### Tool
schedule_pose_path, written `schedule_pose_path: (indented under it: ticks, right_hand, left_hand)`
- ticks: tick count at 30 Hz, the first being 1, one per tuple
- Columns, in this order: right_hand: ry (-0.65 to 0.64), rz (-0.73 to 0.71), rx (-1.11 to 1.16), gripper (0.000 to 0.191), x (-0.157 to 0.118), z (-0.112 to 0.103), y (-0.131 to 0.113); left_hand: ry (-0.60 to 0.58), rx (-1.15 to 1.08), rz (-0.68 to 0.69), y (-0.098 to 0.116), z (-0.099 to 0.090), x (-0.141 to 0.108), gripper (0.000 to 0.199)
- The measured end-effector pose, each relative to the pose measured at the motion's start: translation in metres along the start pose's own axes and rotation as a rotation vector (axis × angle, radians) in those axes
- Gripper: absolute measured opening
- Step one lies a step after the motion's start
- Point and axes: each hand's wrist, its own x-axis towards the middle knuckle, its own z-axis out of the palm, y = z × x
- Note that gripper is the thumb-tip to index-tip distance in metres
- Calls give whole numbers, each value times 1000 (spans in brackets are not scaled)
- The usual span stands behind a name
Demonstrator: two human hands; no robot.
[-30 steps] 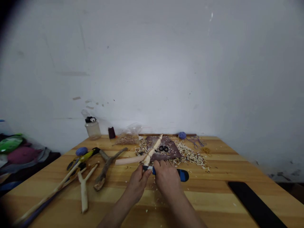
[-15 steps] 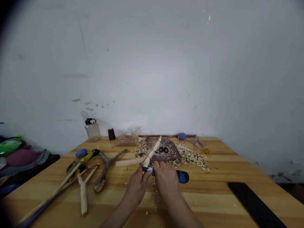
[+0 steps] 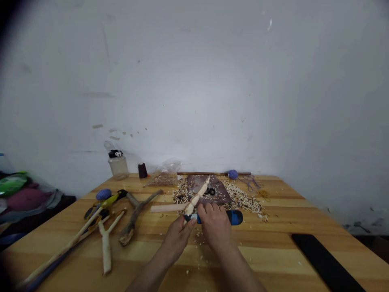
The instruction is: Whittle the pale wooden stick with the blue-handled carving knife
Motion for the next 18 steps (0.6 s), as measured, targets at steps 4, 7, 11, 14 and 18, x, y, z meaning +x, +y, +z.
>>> schedule_pose_path:
  ticks: [4, 7, 11, 14, 18]
  right_hand:
    - [-179, -19, 239, 21, 0, 1, 9]
    - [-273, -24, 547, 18, 0, 0, 17]
    - [-234, -11, 819, 22, 1, -1, 23]
    - [-243, -17, 828, 30, 2, -1, 25]
    - [-244, -6, 706, 32, 2, 0, 25]
  left_hand:
    - [-55, -120, -102, 0, 2, 0, 16]
    - [-51, -202, -273, -3, -1, 2, 9]
    - [-26, -219, -330, -6, -8, 8, 10]
    - [-44, -185, -335, -7, -12, 11, 11]
    - [-60, -154, -340, -5, -11, 10, 14]
